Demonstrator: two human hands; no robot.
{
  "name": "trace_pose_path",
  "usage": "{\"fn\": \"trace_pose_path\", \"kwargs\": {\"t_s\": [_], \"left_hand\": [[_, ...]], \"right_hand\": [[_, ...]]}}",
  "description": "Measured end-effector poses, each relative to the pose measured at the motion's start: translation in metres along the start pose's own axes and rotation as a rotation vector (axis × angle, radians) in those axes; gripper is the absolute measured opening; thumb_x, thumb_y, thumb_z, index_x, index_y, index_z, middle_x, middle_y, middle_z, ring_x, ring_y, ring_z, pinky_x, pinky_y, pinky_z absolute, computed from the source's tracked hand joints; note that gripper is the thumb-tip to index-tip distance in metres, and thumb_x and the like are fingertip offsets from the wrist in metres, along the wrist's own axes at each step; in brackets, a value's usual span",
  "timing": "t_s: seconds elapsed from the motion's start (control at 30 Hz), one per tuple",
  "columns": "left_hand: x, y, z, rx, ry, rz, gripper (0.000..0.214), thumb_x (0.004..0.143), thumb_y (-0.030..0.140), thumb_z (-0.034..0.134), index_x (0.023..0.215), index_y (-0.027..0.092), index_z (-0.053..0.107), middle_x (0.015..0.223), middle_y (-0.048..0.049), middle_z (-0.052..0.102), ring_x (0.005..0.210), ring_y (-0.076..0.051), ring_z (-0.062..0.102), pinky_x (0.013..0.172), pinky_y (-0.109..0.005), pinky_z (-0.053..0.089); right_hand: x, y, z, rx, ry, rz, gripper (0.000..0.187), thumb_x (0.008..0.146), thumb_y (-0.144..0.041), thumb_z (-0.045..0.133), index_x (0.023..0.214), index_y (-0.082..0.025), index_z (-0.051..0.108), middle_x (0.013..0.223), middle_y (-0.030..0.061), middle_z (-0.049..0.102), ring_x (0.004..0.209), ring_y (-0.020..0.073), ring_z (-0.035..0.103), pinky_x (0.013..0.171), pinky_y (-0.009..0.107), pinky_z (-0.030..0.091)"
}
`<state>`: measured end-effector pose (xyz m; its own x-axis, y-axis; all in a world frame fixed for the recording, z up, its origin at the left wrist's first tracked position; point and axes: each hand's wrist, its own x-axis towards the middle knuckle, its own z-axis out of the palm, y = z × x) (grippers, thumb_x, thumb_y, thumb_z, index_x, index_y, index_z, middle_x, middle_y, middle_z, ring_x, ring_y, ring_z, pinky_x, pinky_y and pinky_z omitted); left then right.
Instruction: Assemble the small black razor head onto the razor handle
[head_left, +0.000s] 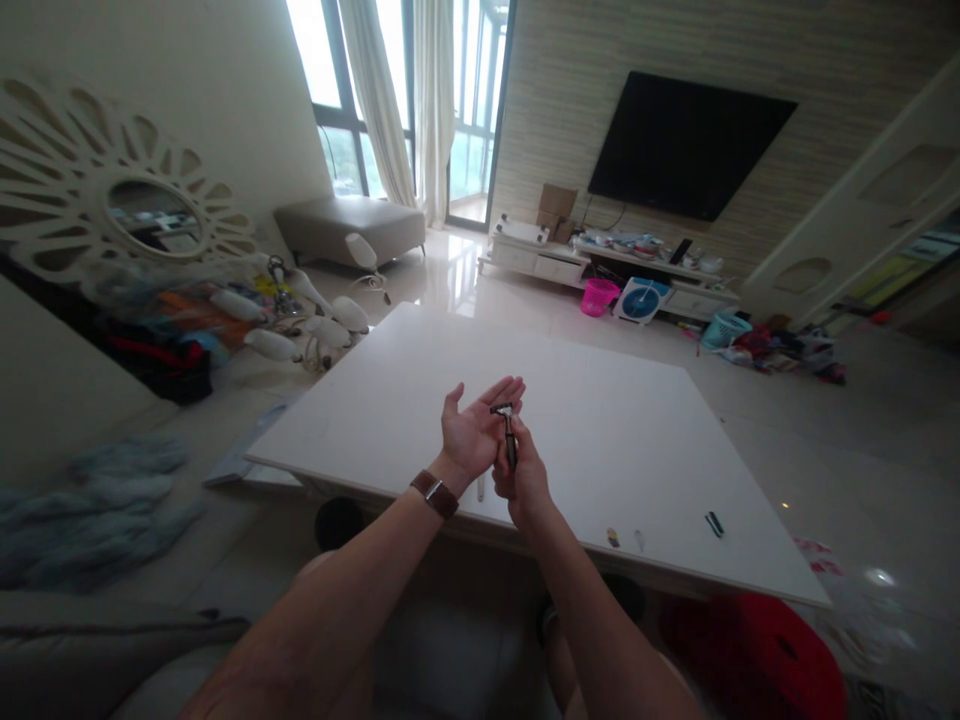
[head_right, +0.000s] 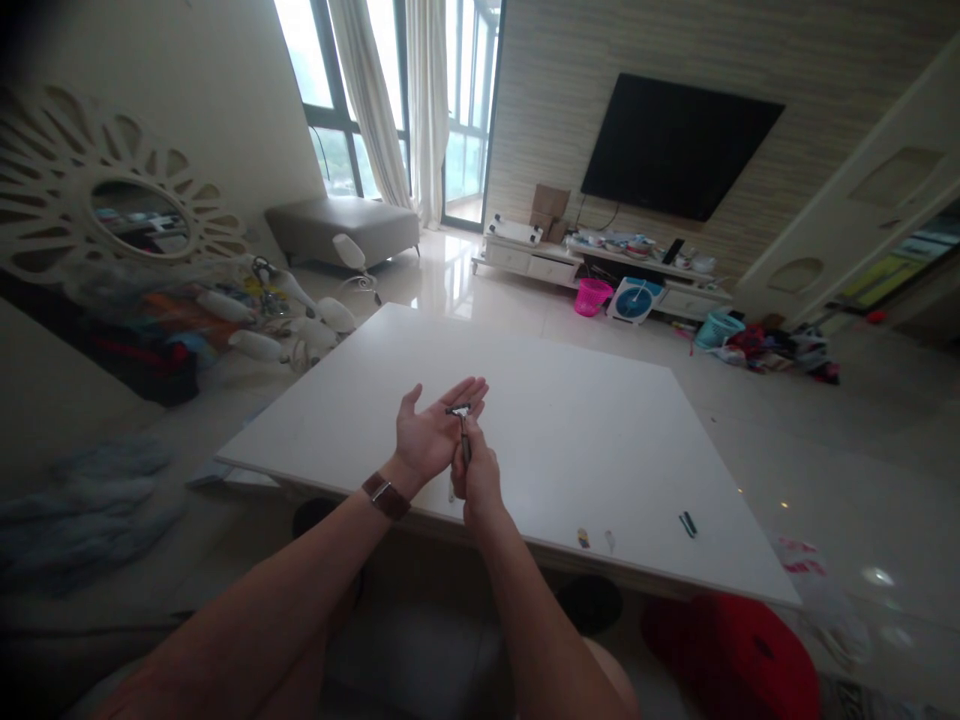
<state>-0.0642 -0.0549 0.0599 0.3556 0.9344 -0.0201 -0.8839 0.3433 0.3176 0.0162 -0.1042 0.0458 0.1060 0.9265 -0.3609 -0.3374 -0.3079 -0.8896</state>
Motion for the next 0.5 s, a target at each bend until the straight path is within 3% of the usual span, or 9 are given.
{"fn": "trace_pose_path", "kwargs": {"t_s": [0.5], "left_hand": [[-0.0017, -0.0012, 0.0, 0.004, -0.018, -0.011, 0.069, 0.091, 0.052, 0.044, 0.132, -0.001, 0.06, 0.137, -0.0232, 0.062, 0.141, -0.03, 0.047, 0.117, -0.038, 0.037]], "right_hand": [[-0.0054, 0.0002, 0.0029, 0.036, 0.003, 0.011, 0.062, 0.082, -0.071, 0.052, 0.044, -0.023, 0.039, 0.031, -0.0064, 0.03, 0.029, 0.006, 0.02, 0.031, 0.022, 0.013]]}}
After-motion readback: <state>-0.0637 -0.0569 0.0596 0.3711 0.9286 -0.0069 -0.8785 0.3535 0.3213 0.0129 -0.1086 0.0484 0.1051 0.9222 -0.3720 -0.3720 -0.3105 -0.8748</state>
